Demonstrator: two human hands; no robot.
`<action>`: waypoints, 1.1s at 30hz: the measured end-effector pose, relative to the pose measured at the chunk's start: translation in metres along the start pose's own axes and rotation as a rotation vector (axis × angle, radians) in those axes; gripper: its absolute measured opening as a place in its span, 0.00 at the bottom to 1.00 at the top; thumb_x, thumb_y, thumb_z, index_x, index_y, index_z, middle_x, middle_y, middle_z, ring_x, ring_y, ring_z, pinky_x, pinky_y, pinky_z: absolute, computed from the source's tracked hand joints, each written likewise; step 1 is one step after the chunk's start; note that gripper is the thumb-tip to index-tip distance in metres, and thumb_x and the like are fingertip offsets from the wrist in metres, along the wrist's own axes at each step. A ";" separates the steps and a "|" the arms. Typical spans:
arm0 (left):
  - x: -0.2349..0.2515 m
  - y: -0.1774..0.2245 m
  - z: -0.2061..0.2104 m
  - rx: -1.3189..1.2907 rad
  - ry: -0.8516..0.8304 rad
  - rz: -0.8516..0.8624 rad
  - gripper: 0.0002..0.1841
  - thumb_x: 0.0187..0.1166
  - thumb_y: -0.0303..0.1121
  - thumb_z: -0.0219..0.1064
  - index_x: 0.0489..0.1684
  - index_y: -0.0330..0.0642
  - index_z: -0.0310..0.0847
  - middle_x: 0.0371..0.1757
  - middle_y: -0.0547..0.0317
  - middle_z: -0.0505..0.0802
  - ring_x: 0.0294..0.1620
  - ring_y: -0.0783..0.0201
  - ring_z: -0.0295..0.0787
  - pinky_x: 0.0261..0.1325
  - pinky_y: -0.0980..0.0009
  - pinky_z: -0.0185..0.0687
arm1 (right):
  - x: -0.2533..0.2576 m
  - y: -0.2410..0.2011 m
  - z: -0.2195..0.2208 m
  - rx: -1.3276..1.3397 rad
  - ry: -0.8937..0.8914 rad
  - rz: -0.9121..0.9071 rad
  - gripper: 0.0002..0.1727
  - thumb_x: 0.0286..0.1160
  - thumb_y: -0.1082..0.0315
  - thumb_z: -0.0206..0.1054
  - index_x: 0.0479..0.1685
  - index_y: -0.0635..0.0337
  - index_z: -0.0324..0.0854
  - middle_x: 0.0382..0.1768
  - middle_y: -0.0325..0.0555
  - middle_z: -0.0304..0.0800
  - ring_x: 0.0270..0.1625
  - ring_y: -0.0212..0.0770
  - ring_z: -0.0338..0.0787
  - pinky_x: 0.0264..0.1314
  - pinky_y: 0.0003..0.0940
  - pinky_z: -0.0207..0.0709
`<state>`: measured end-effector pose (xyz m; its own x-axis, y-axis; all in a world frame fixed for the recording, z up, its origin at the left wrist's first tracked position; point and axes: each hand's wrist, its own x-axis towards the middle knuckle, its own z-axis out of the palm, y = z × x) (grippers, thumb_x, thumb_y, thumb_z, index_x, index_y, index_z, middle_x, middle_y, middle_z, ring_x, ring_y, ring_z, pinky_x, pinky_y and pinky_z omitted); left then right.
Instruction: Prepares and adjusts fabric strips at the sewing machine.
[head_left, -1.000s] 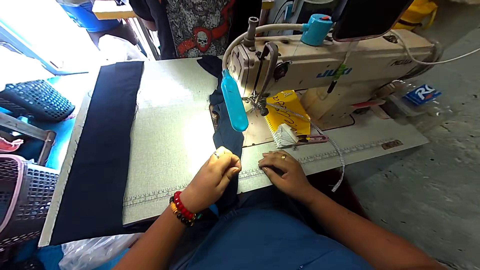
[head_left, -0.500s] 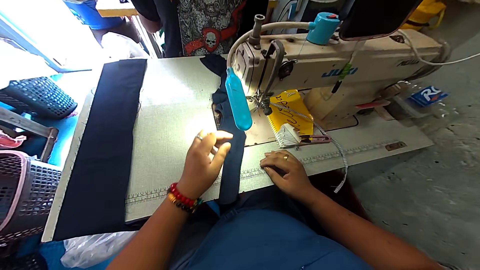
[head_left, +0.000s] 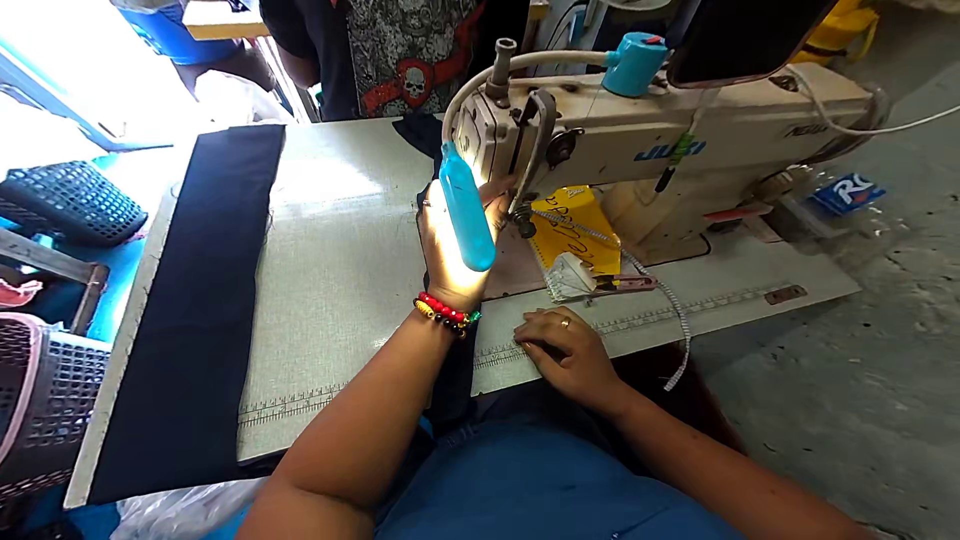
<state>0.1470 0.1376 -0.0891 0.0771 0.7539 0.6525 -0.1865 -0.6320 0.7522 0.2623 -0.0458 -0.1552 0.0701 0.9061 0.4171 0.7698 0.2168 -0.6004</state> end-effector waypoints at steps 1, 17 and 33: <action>0.001 -0.001 -0.002 0.028 -0.011 0.012 0.26 0.72 0.31 0.77 0.63 0.23 0.73 0.51 0.48 0.95 0.55 0.63 0.91 0.65 0.63 0.84 | 0.000 0.000 0.000 -0.001 0.002 0.000 0.13 0.80 0.63 0.62 0.43 0.52 0.94 0.50 0.38 0.98 0.68 0.39 0.90 0.80 0.39 0.75; -0.023 0.026 -0.029 -0.112 -0.406 -0.250 0.02 0.86 0.27 0.59 0.44 0.43 0.76 0.38 0.62 0.82 0.37 0.74 0.78 0.38 0.80 0.76 | -0.001 0.000 0.001 -0.006 0.003 -0.004 0.12 0.79 0.63 0.62 0.43 0.53 0.94 0.49 0.40 0.98 0.67 0.41 0.90 0.79 0.40 0.76; -0.029 0.026 -0.071 0.247 -0.458 -0.107 0.16 0.81 0.40 0.67 0.54 0.38 0.86 0.64 0.50 0.87 0.61 0.65 0.85 0.64 0.65 0.82 | 0.000 -0.001 0.001 -0.008 0.004 0.008 0.13 0.79 0.63 0.62 0.43 0.52 0.94 0.49 0.38 0.97 0.67 0.39 0.89 0.79 0.39 0.76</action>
<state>0.0707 0.1118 -0.0946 0.5134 0.6958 0.5023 0.0777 -0.6206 0.7803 0.2609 -0.0459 -0.1558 0.0787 0.9062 0.4155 0.7742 0.2070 -0.5982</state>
